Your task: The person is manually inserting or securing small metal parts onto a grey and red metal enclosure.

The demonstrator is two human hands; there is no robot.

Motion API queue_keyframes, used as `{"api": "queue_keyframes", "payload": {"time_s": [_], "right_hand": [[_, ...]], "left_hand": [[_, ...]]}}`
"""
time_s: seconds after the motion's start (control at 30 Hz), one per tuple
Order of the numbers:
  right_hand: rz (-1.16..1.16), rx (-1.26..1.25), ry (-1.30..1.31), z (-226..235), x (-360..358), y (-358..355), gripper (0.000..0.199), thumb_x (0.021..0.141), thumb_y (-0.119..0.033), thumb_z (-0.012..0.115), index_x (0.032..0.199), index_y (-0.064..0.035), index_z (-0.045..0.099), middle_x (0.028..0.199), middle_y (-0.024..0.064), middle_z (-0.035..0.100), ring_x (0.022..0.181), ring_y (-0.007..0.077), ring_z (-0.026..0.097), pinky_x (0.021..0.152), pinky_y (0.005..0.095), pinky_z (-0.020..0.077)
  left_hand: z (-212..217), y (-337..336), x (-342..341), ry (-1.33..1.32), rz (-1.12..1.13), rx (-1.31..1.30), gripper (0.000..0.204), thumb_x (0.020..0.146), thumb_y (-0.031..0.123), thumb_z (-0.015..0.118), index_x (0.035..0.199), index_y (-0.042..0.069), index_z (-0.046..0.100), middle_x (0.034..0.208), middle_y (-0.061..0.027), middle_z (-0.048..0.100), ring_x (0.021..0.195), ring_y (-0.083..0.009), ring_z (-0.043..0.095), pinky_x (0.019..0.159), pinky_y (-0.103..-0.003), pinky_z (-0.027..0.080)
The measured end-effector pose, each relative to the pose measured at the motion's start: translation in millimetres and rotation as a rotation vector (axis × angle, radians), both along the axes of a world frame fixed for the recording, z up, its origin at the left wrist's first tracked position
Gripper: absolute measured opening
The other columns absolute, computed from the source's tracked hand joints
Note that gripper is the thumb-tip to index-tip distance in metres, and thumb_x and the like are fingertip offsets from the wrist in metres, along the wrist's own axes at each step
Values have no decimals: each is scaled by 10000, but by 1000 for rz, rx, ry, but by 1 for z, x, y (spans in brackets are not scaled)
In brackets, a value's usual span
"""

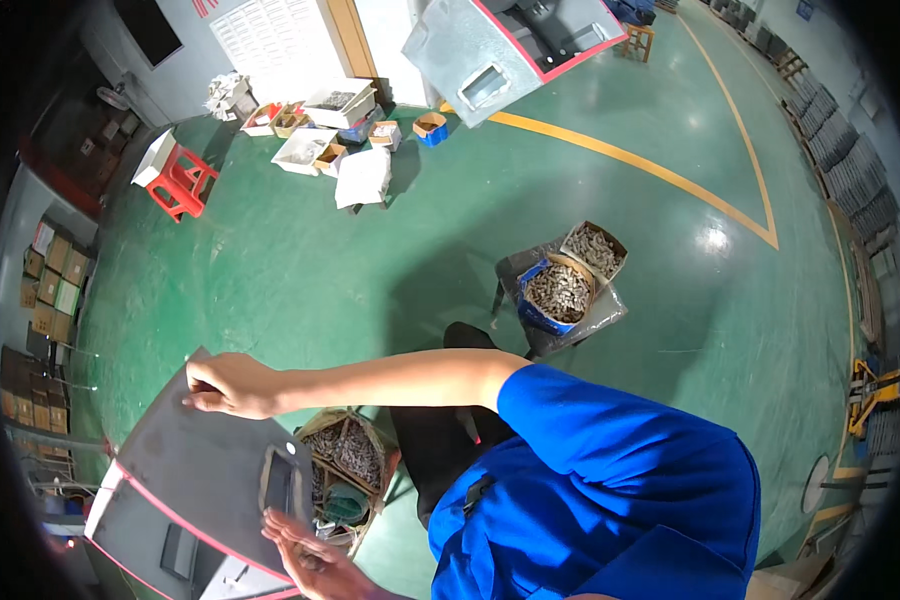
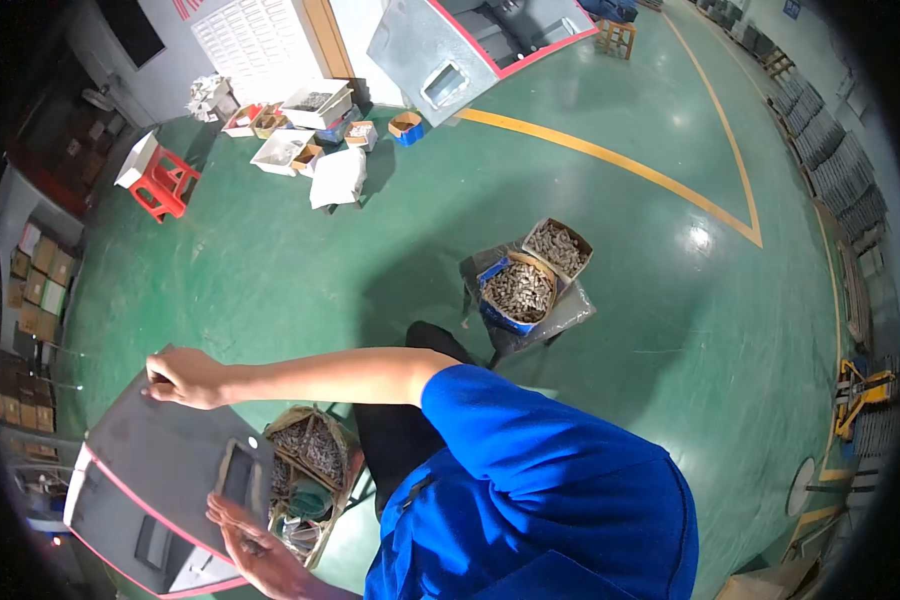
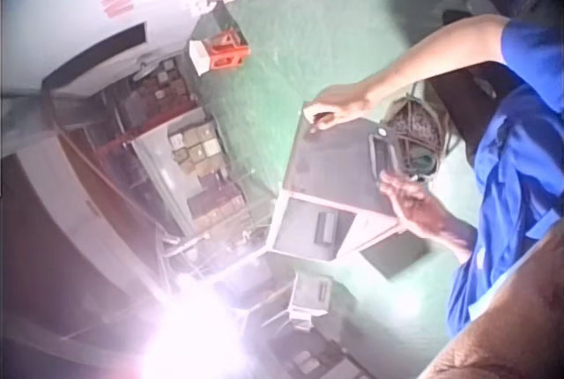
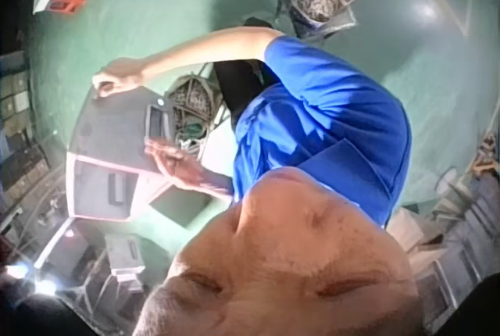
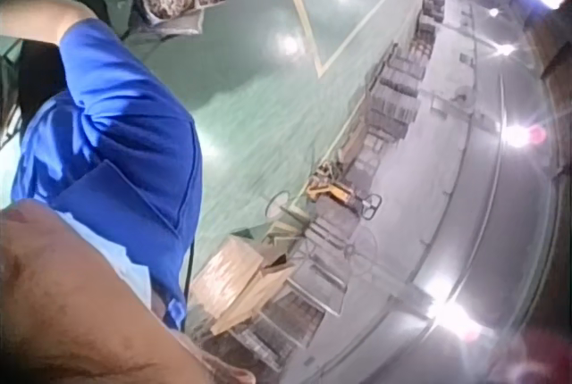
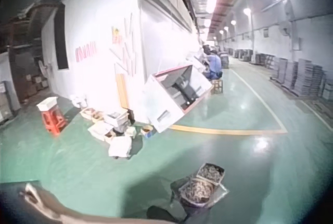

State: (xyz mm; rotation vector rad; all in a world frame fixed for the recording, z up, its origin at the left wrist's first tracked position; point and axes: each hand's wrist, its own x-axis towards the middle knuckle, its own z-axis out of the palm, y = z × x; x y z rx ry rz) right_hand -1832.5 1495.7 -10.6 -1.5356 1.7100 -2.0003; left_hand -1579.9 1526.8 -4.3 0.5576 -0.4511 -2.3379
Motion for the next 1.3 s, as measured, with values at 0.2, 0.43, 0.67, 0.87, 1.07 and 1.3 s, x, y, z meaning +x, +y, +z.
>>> {"api": "queue_keyframes", "payload": {"time_s": [0.2,0.43,0.67,0.87,1.07,1.3], "right_hand": [[167,81,-136,-34,-51,68,269,877,-264,601,811,-18,516,613,104,539,548,232,499,545,361,385],[234,322,354,-75,-89,132,233,676,-217,659,682,-19,538,671,104,558,704,275,559,656,387,432],[-37,462,799,-11,-131,147,130,722,-190,579,720,-63,547,767,28,510,764,172,515,654,304,422],[-149,620,926,77,-151,154,129,709,-179,580,711,-53,556,766,24,504,760,149,520,613,271,431],[-211,639,878,150,-182,184,119,721,-155,545,694,-40,540,783,50,501,781,167,509,668,283,435],[-247,683,844,193,-214,215,116,735,-125,558,660,-37,564,764,29,502,764,161,502,619,284,429]], "left_hand": [[-58,29,-102,-35,-332,264,297,943,166,456,1138,-41,542,1217,-185,542,1162,-294,499,925,-378,469],[-105,25,-212,-234,-411,290,260,943,176,381,1123,33,504,1158,-87,515,1060,-171,517,904,-365,458],[-51,8,-282,-163,-727,227,305,934,254,330,1145,83,469,1164,-88,492,1133,-228,475,966,-413,396],[34,12,-320,-107,-797,183,301,945,247,313,1132,78,477,1154,-90,504,1116,-232,485,962,-390,403],[91,26,-359,-140,-919,115,312,944,241,319,1153,73,478,1174,-96,514,1124,-241,494,952,-412,419],[120,56,-394,-110,-952,168,314,944,247,319,1154,80,481,1188,-105,514,1131,-246,491,967,-408,411]]}}
